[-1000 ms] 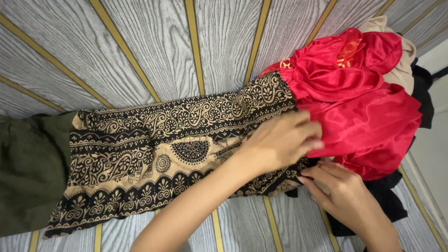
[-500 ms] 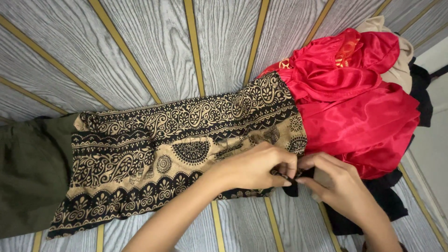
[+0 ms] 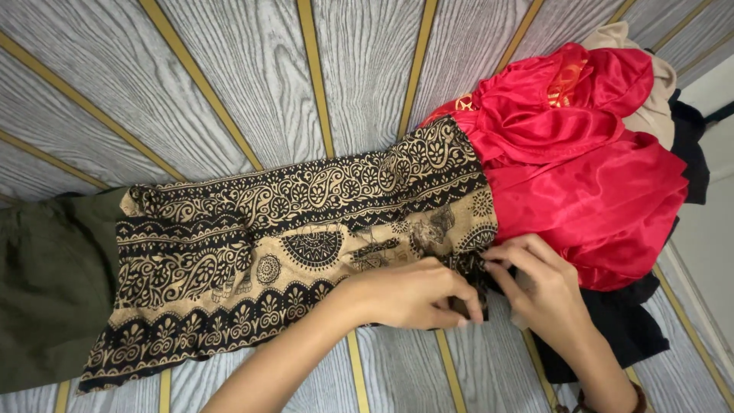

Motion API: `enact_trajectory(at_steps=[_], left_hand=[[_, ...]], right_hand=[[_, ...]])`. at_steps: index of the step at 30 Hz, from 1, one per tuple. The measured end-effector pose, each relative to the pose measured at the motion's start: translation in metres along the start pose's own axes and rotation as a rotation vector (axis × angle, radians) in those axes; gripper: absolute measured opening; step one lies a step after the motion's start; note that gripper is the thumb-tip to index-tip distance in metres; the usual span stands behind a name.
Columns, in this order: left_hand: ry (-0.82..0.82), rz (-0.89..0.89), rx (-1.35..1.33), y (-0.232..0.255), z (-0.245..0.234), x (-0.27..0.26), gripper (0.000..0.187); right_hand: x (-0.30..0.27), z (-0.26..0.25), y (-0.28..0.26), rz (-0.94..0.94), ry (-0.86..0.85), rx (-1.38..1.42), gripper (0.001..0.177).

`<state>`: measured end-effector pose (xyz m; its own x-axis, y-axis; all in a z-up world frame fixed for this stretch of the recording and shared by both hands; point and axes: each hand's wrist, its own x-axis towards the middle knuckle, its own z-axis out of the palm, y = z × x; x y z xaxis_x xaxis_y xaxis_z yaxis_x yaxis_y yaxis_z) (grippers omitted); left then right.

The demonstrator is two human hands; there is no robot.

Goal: Folding a patterned piece of clothing on a flat surface.

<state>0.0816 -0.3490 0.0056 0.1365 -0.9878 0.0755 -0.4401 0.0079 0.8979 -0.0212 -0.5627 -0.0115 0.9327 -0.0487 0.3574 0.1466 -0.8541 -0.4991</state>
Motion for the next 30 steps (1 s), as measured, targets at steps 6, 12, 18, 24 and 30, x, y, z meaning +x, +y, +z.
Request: enact_trajectory(at_steps=[6, 12, 18, 24, 30], left_hand=[[0.363, -0.155, 0.291, -0.005, 0.014, 0.006, 0.017], [0.465, -0.321, 0.51, 0.008, 0.017, 0.012, 0.057], [0.404, -0.389, 0.697, -0.021, 0.028, 0.013, 0.017], [0.493, -0.21, 0.564, -0.006, 0.023, 0.017, 0.026], [0.201, -0.179, 0.173, -0.011, 0.028, 0.03, 0.031]], right_hand=[[-0.003, 0.001, 0.013, 0.069, -0.055, 0.083, 0.018], [-0.003, 0.003, 0.006, 0.261, -0.133, 0.171, 0.016], [-0.003, 0.005, 0.006, 0.217, -0.041, 0.126, 0.018], [-0.007, -0.003, 0.01, 0.218, 0.009, 0.071, 0.023], [-0.014, 0.002, 0.045, 0.299, -0.074, 0.133, 0.017]])
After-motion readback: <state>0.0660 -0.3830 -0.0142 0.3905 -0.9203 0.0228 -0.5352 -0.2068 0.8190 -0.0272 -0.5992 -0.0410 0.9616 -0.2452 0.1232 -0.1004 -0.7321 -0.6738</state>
